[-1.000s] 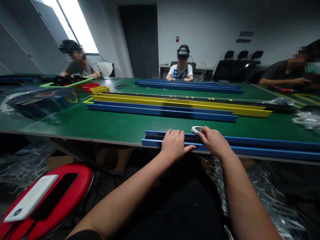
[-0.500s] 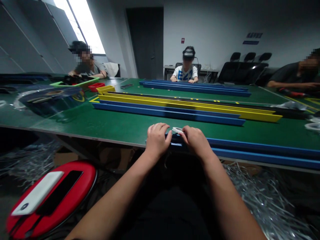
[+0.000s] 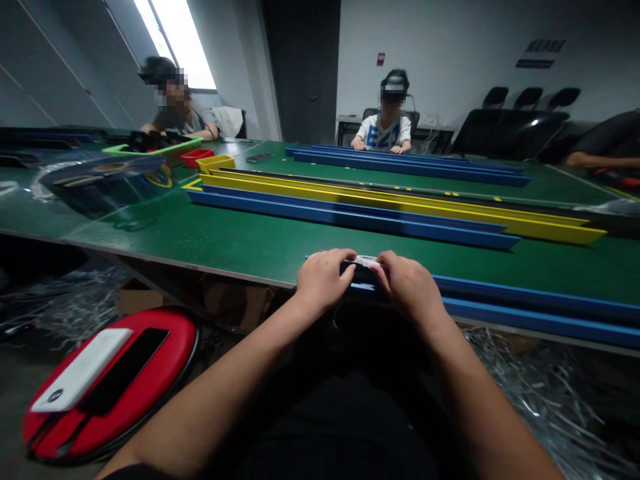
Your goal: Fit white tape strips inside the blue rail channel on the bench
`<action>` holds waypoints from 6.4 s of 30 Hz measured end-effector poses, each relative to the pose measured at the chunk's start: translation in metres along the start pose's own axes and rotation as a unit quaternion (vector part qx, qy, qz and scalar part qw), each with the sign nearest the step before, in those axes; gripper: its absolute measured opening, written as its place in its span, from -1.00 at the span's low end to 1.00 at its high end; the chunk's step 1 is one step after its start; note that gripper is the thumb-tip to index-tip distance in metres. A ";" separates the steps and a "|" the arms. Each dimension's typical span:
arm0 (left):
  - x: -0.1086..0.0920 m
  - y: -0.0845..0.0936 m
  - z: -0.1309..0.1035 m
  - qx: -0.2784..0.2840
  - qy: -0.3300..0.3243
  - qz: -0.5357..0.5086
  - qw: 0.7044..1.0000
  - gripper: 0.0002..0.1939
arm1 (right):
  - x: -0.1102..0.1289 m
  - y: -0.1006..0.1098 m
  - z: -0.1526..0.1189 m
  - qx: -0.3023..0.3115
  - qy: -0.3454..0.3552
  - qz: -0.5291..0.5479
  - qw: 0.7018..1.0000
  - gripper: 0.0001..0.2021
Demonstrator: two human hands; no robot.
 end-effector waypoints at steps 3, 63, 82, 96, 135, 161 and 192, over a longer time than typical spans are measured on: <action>0.001 0.001 -0.001 -0.012 0.012 -0.013 1.000 -0.77 | 0.000 -0.001 0.000 -0.003 0.004 -0.003 1.000 -0.66; -0.003 -0.002 -0.006 -0.055 -0.009 -0.021 0.998 -0.84 | -0.003 -0.001 -0.001 -0.012 0.088 0.055 0.994 -0.74; 0.015 0.008 0.009 0.054 0.035 -0.276 0.959 -0.84 | -0.002 0.000 0.000 -0.013 0.090 0.071 0.993 -0.75; 0.046 0.031 0.021 0.027 0.092 -0.331 0.939 -0.80 | -0.013 -0.004 0.003 -0.027 0.112 0.125 0.985 -0.54; 0.124 0.040 0.026 0.151 0.109 -0.334 0.924 -0.71 | -0.035 0.071 -0.006 0.017 0.117 0.101 0.988 -0.55; 0.125 -0.010 0.016 0.175 0.116 -0.168 0.963 -0.89 | -0.006 0.037 -0.019 0.117 0.047 -0.093 0.988 -0.53; 0.119 -0.014 0.019 0.223 0.118 -0.129 0.959 -0.68 | 0.012 0.041 -0.013 0.275 -0.067 -0.162 0.945 -0.42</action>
Point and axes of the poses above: each hand's wrist, its own z-axis towards the middle knuckle, its own y-axis out of the back of the hand, x = y × z, the point moved 2 cm from there along z, towards the middle knuckle, and after that the axes turned 12 degrees about z, right-handed, at the moved point
